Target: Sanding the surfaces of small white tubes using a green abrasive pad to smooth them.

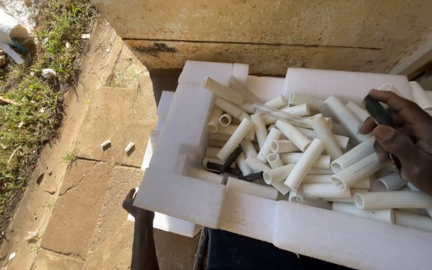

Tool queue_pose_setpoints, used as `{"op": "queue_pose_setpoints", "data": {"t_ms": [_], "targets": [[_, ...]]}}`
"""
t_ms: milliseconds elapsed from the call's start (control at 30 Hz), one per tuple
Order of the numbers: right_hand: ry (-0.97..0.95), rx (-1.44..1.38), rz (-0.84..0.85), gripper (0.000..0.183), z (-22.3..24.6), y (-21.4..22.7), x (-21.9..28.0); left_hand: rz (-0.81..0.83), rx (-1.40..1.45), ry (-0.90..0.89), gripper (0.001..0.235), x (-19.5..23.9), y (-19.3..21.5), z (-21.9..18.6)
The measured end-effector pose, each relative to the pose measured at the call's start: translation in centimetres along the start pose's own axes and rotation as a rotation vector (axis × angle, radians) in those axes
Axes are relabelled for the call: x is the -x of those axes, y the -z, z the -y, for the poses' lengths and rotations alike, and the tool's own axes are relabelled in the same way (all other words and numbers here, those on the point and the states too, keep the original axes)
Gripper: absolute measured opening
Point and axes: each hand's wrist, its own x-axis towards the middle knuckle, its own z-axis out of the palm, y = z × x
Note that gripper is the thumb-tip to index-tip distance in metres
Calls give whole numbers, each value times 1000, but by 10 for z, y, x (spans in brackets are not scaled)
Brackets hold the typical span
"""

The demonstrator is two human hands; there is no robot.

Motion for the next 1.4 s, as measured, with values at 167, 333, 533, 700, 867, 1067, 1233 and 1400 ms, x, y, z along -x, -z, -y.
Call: {"op": "queue_pose_setpoints", "data": {"t_ms": [167,333,533,700,867,1067,1233,1400], "targets": [[-133,9,28,64,6,6,-5,212,-305,-803,17,179,-113,-141],[-203,-105,23,61,13,9,-2,680,-775,-1440,9,330,-184,-157],[-13,196,10,67,19,23,8,1023,-1966,-1289,37,327,-234,-57],[99,102,40,66,11,29,7,868,-1858,-1539,30,349,-239,-61],[26,9,16,63,24,28,7,1197,-1545,-1017,68,440,-268,-91],[126,-88,-47,64,31,28,8,1489,-871,-118,57,478,-325,-39],[220,-91,-57,61,25,35,6,1354,-683,277,29,495,-341,-12],[316,319,2,70,19,15,17,929,-573,474,30,513,-346,-21]]}}
